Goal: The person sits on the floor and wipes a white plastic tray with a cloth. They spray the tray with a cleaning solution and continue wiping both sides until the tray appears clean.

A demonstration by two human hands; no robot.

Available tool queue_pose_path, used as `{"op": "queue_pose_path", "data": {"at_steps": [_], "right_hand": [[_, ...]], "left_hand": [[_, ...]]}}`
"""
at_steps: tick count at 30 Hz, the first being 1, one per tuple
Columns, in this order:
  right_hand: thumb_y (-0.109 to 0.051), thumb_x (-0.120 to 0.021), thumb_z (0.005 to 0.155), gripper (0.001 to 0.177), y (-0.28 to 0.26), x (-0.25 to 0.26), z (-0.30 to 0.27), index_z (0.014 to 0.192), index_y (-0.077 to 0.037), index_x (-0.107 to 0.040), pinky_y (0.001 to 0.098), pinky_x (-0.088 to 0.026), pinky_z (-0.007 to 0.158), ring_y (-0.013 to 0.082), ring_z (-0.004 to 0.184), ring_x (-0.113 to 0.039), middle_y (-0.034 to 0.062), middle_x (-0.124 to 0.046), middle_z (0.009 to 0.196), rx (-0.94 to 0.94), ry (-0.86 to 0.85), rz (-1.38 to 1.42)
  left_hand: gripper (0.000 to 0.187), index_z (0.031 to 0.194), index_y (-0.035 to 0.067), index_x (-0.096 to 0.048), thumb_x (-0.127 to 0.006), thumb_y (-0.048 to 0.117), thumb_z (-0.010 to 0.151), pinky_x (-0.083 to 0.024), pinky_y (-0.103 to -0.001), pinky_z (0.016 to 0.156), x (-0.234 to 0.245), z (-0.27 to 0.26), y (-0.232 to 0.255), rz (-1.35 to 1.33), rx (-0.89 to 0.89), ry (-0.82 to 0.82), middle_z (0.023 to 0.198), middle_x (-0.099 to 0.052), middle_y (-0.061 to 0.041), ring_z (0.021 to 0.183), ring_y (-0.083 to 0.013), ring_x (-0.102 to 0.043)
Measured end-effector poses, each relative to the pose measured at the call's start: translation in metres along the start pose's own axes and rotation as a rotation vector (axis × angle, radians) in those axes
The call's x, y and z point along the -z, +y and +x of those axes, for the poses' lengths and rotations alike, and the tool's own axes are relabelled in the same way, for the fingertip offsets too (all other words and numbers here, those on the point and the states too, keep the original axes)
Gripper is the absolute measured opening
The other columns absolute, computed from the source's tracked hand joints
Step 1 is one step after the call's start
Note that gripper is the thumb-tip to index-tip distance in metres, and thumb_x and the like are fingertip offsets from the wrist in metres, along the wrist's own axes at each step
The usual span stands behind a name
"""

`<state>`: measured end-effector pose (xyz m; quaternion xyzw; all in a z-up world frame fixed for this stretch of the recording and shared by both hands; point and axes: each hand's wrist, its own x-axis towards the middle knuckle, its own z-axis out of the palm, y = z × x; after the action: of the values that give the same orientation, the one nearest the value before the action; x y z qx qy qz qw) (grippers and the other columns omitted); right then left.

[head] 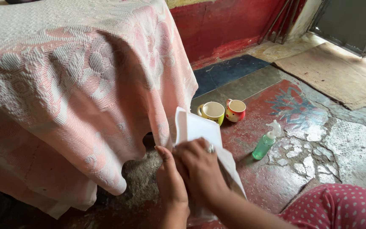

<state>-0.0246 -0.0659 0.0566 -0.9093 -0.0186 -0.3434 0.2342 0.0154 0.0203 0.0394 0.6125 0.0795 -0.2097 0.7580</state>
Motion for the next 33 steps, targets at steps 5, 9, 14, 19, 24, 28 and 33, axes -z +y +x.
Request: {"op": "queue_pose_path", "data": {"at_steps": [5, 9, 14, 19, 24, 28, 33], "right_hand": [[-0.014, -0.077, 0.073, 0.024, 0.013, 0.005, -0.004, 0.096, -0.018, -0.083, 0.0507, -0.043, 0.08, 0.0299, 0.105, -0.06, 0.0055, -0.069, 0.108, -0.143, -0.071, -0.045], [-0.007, -0.074, 0.072, 0.016, 0.054, 0.004, 0.033, 0.086, -0.013, -0.081, 0.0445, -0.052, 0.08, 0.0297, 0.099, -0.065, 0.0079, -0.068, 0.107, -0.077, -0.069, 0.027], [0.002, -0.072, 0.068, 0.017, 0.043, 0.008, 0.026, 0.082, -0.008, -0.074, 0.0388, -0.058, 0.077, 0.0285, 0.088, -0.07, 0.0091, -0.07, 0.094, 0.211, -0.223, 0.149], [0.0, -0.072, 0.077, 0.018, 0.031, 0.014, 0.02, 0.095, -0.003, -0.072, 0.0411, -0.056, 0.078, 0.0306, 0.087, -0.068, 0.0125, -0.071, 0.092, 0.049, -0.146, 0.156], [0.002, -0.064, 0.083, 0.018, 0.052, 0.015, 0.037, 0.1, -0.002, -0.068, 0.0426, -0.055, 0.078, 0.0334, 0.089, -0.069, 0.0153, -0.071, 0.091, -0.108, -0.011, 0.112], [0.0, -0.066, 0.081, 0.018, 0.041, 0.0, 0.005, 0.099, -0.004, -0.068, 0.0434, -0.054, 0.077, 0.0347, 0.087, -0.069, 0.0153, -0.069, 0.092, -0.056, -0.091, 0.114], [-0.001, -0.07, 0.083, 0.017, 0.008, 0.001, -0.032, 0.099, -0.008, -0.068, 0.0412, -0.055, 0.075, 0.0339, 0.084, -0.068, 0.0129, -0.068, 0.09, -0.115, -0.241, 0.258]], "left_hand": [[0.1, 0.082, -0.002, -0.069, -0.021, 0.087, 0.082, -0.047, -0.039, 0.058, -0.001, 0.004, -0.004, 0.198, 0.056, 0.036, 0.067, -0.056, -0.01, 0.064, -0.0196, -0.057], [0.098, 0.061, 0.0, -0.05, -0.014, 0.088, 0.083, -0.041, -0.042, 0.051, -0.001, 0.01, -0.009, 0.393, -0.028, 0.067, 0.055, -0.046, -0.008, 0.054, -0.0219, -0.051], [0.1, 0.057, -0.001, -0.045, -0.013, 0.091, 0.082, -0.045, -0.044, 0.053, 0.005, 0.009, -0.009, 0.409, -0.039, 0.091, 0.055, -0.049, -0.012, 0.055, -0.0253, -0.056], [0.1, 0.065, 0.007, -0.06, -0.006, 0.09, 0.077, -0.048, -0.043, 0.06, 0.003, 0.008, -0.005, 0.528, -0.116, 0.007, 0.061, -0.06, -0.011, 0.063, -0.0247, -0.064], [0.105, 0.067, -0.005, -0.054, -0.007, 0.088, 0.083, -0.045, -0.05, 0.06, 0.003, 0.009, -0.009, 0.584, -0.104, -0.016, 0.062, -0.057, -0.022, 0.065, -0.0338, -0.059], [0.102, 0.071, 0.003, -0.065, -0.009, 0.088, 0.08, -0.049, -0.044, 0.065, 0.009, 0.014, -0.016, 0.519, -0.106, 0.008, 0.067, -0.064, -0.014, 0.069, -0.0276, -0.065], [0.101, 0.094, -0.008, -0.068, -0.02, 0.081, 0.095, -0.052, -0.044, 0.066, 0.016, 0.021, -0.017, 0.085, 0.04, -0.02, 0.084, -0.066, -0.021, 0.077, -0.0328, -0.067]]}}
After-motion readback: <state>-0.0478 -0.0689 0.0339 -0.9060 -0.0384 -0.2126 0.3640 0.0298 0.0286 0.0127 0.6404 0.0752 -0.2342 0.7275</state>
